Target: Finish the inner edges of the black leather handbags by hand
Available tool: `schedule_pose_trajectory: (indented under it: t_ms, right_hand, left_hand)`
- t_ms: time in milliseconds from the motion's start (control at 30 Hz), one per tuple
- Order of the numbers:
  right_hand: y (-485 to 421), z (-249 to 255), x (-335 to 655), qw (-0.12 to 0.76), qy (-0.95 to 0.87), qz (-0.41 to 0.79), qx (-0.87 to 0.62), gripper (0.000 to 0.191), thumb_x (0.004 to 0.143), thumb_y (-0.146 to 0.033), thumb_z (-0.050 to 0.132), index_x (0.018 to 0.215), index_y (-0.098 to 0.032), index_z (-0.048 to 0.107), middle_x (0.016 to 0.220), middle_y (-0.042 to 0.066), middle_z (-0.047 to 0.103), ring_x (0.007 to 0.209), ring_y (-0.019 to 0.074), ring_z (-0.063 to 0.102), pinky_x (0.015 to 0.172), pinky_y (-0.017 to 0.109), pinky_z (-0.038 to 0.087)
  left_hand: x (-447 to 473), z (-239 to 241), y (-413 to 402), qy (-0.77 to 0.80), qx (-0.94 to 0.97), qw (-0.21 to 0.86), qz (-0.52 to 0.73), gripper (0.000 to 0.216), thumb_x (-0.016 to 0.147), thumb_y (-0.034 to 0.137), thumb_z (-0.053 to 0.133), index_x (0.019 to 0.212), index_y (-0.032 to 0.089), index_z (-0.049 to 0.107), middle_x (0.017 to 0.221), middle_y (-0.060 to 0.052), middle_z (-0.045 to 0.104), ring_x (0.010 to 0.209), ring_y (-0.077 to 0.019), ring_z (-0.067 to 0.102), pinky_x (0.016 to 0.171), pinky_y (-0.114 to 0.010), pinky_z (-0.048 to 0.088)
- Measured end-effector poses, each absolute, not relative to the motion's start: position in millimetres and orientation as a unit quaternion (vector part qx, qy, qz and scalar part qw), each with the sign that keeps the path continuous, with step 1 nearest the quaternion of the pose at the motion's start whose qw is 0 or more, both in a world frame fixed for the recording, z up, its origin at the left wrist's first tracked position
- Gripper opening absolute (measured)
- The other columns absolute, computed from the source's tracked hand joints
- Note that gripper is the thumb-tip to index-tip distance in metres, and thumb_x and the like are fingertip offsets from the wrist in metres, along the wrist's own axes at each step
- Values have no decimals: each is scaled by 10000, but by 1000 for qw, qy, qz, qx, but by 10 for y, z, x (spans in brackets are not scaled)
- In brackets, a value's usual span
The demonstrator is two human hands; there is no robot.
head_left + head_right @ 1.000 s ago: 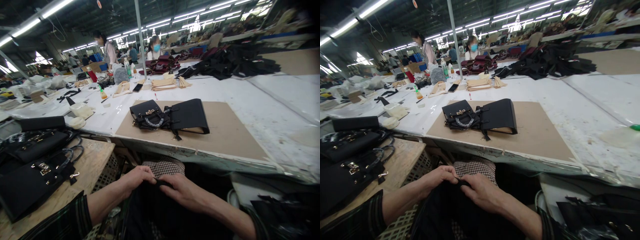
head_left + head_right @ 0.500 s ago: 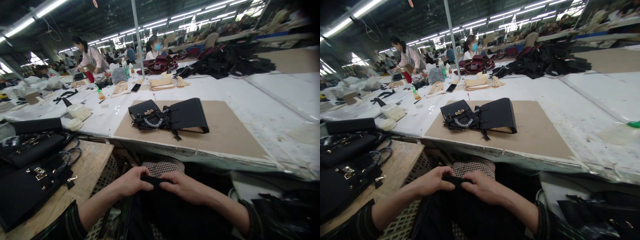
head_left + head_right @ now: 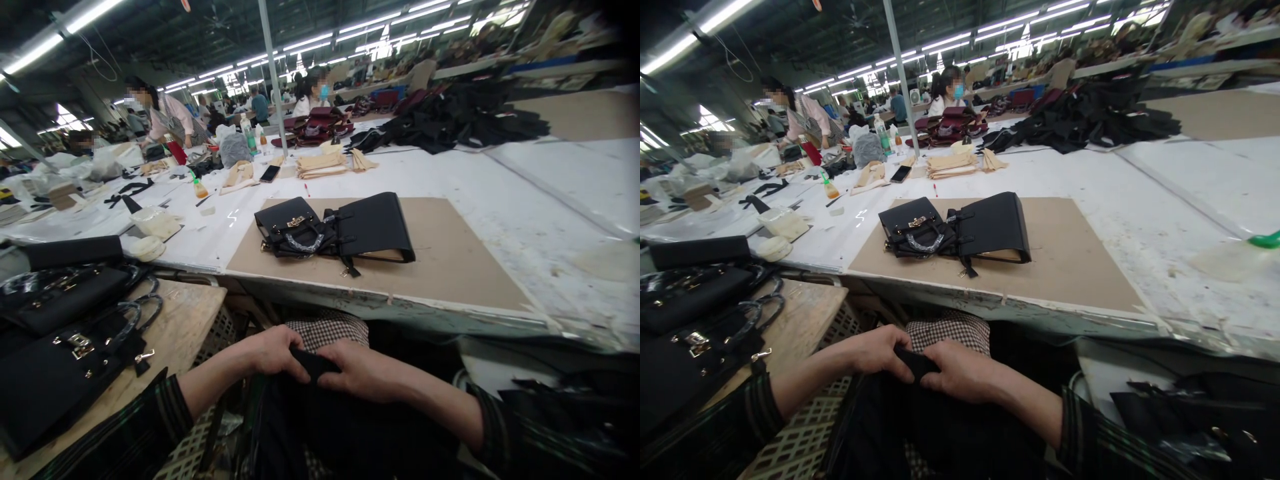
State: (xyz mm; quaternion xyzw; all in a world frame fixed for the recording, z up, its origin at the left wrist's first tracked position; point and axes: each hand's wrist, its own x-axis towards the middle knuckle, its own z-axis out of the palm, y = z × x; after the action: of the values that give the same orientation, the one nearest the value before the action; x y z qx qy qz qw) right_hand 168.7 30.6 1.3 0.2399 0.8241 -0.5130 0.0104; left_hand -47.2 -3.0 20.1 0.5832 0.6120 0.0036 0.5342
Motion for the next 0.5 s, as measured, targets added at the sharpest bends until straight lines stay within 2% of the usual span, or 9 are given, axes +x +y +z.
schedule_pose_trajectory:
  t_ms: [167, 500]
  right_hand:
    - [275, 51, 1652, 4, 835, -503, 225, 131, 800, -219, 608, 888, -167, 690, 785, 2, 689, 651, 143, 580, 594, 215, 396]
    - [280, 132, 1590, 11, 840, -491, 230, 114, 767, -203, 628, 847, -170, 703, 755, 8, 694, 660, 155, 595, 565, 218, 370]
  left_hand:
    - [-451, 289, -34, 607, 635, 475, -39, 326, 508, 386, 830, 655, 176, 628, 570, 68, 499, 554, -114, 424, 485, -232, 265]
    - [-410, 226, -101, 635, 637, 435, -47, 353, 467, 375, 847, 580, 178, 577, 521, 76, 435, 504, -98, 371, 457, -235, 221]
